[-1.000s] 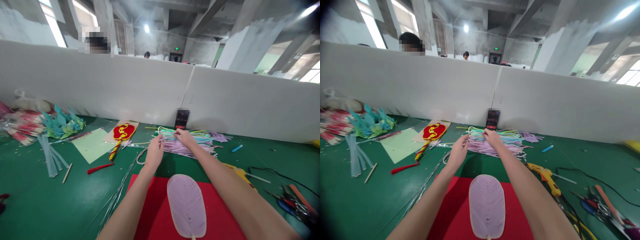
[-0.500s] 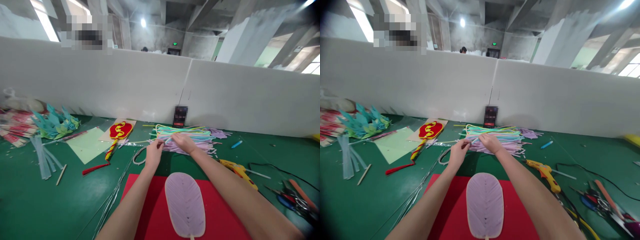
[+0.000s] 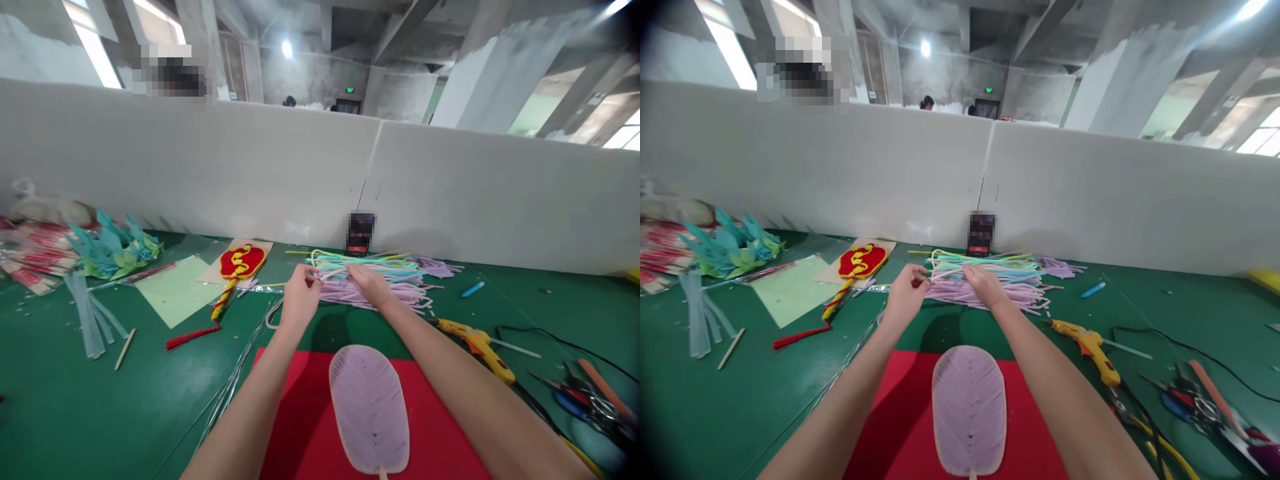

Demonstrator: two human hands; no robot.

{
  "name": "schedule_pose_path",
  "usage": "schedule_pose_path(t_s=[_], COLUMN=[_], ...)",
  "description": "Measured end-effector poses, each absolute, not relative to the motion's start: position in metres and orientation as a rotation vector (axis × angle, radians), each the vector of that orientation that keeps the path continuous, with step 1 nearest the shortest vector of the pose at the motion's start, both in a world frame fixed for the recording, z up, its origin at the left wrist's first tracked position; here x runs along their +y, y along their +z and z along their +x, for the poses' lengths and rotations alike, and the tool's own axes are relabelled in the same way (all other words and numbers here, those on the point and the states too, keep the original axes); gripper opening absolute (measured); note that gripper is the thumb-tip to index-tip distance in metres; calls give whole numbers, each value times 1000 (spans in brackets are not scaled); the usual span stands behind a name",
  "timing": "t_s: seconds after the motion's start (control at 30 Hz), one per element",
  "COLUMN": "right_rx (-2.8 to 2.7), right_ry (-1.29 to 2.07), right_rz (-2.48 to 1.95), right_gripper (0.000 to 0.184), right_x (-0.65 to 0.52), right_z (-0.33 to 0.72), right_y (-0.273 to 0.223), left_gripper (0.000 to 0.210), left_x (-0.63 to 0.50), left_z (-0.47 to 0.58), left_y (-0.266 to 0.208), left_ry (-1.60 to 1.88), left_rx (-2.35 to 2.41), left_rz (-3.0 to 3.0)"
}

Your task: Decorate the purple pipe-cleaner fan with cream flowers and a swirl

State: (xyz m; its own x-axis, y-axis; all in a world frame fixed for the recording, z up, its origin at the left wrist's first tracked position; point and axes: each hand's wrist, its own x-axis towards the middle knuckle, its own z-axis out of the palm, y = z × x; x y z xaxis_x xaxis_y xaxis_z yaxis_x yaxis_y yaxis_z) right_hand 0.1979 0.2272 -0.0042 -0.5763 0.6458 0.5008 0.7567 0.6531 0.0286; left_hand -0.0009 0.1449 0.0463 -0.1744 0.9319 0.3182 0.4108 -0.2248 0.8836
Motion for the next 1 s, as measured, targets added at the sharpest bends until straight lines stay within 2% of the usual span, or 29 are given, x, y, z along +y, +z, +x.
schedule_pose_path(t_s=[0.13,0.27,0.43,0.53,0.6,0.7,0.83,1.0], right_rx=[-2361,-2307,-2327,-2309,-2249,-2125,-1922,-1699], right_ry=[-261,-181,-100,-74,-43,20,73,269], right_rz=[-1145,-1167,-1062,-998,-967,-944,-997,-1038], right_gripper=[24,23,35,45,49,54,56,55], right_x=[228,224,202,185,175,161,144,127], right_z=[192,189,192,194,196,201,201,180], right_y=[-3,0,9,19,28,45,67,69], left_gripper=[20,17,19,17,28,46,40,34], left_x=[116,76,34,12,-1,-13,-14,-5], left_z=[-4,3,26,42,50,56,56,53], left_y=[93,129,145,149,151,147,122,61], left_ry=[1276,969,590,602,734,945,1054,1026], left_rx=[1645,1680,1624,1538,1439,1327,1391,1501], left_rz=[1776,2037,2267,2301,2291,2311,2330,2281])
